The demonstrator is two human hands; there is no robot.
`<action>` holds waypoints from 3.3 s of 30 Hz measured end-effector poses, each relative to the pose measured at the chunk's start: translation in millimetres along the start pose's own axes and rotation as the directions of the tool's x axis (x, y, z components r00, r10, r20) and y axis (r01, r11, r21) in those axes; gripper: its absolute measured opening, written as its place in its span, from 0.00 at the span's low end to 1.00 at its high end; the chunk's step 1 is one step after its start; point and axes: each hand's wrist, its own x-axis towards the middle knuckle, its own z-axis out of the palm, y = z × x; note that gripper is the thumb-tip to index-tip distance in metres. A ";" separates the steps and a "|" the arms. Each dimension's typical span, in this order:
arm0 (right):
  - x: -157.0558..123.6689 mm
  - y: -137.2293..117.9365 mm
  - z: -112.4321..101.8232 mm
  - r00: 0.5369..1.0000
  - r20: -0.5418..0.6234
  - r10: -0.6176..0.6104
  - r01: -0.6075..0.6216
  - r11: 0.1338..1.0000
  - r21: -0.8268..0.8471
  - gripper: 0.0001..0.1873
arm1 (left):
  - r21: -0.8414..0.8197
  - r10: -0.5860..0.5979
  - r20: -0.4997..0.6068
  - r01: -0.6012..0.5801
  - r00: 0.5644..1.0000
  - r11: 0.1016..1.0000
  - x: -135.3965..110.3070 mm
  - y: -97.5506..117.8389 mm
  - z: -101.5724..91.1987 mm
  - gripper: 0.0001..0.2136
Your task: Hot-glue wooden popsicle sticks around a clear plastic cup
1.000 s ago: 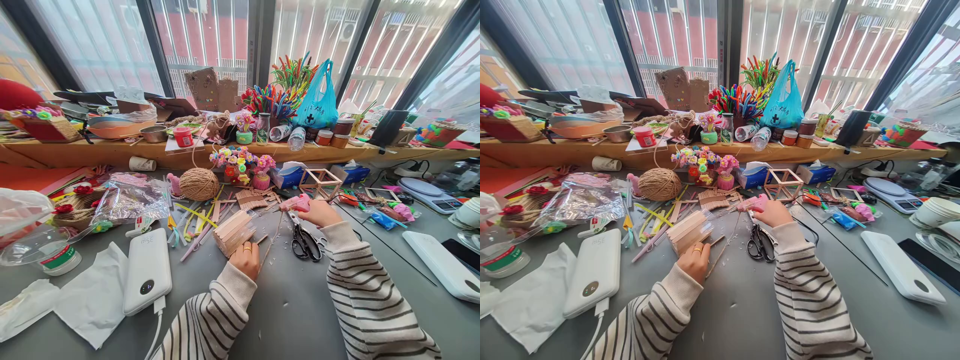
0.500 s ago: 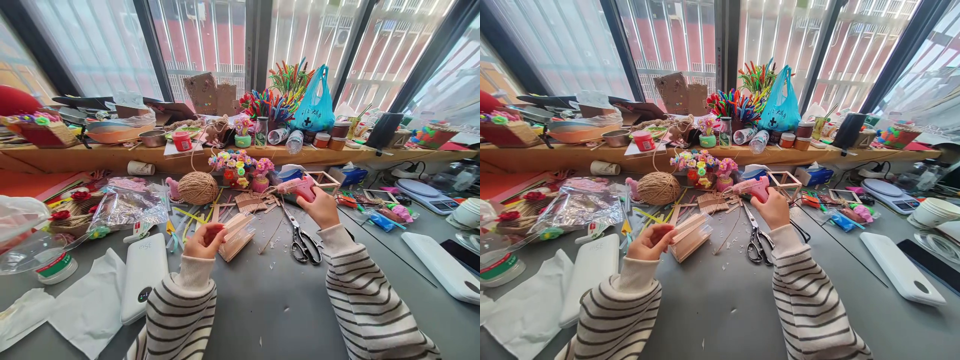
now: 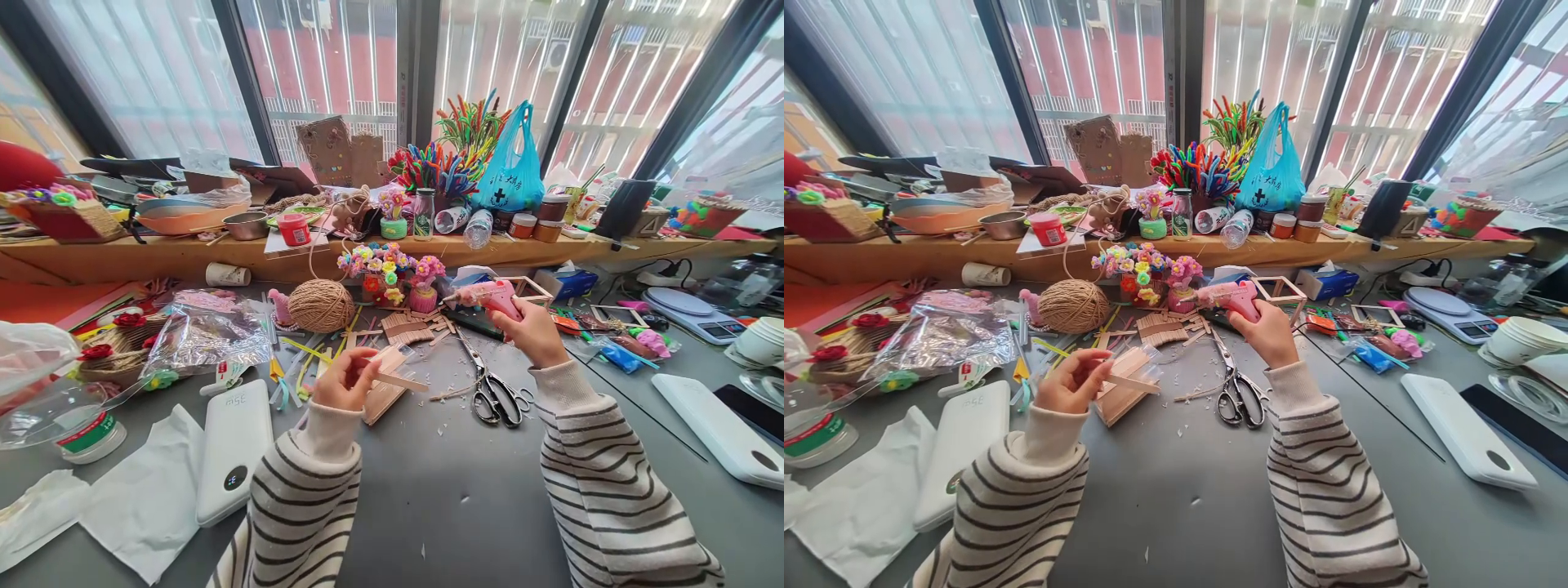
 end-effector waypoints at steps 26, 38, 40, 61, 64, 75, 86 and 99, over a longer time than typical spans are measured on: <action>-14.1 -21.1 8.5 0.991 0.122 -0.056 0.014 0.946 0.324 0.23 | -0.002 0.062 0.008 -0.062 0.998 0.998 22.0 32.0 8.2 0.13; -15.1 -23.4 10.6 0.988 0.128 -0.089 0.051 0.960 0.274 0.22 | -0.003 0.045 0.101 -0.045 0.994 0.999 31.8 44.6 30.1 0.13; -15.2 -23.9 10.4 0.987 0.134 -0.086 0.045 0.959 0.279 0.22 | -0.037 0.018 0.113 -0.014 0.993 0.999 32.1 46.2 30.4 0.13; -12.2 -19.4 11.2 0.982 0.156 -0.107 0.070 0.972 0.225 0.22 | -0.105 0.028 0.079 -0.020 0.996 0.994 33.4 41.4 34.2 0.12; -12.6 -20.1 10.4 0.984 0.146 -0.102 0.067 0.972 0.227 0.22 | -0.106 0.021 0.082 -0.013 0.996 0.994 33.4 41.4 34.8 0.12; -7.2 -12.8 13.0 0.996 0.063 -0.063 0.049 0.978 0.203 0.23 | -0.342 -0.205 0.012 0.197 0.979 0.919 24.8 19.0 5.7 0.16; -5.6 -10.9 23.6 0.985 0.043 -0.169 0.167 0.985 0.044 0.28 | -0.290 -0.283 -0.129 0.237 0.951 0.927 2.1 -7.5 -25.4 0.23; -22.9 -29.9 39.3 0.963 0.036 -0.266 0.268 0.962 -0.049 0.29 | -0.196 -0.187 -0.128 0.160 0.974 0.968 -6.0 -26.5 -24.0 0.16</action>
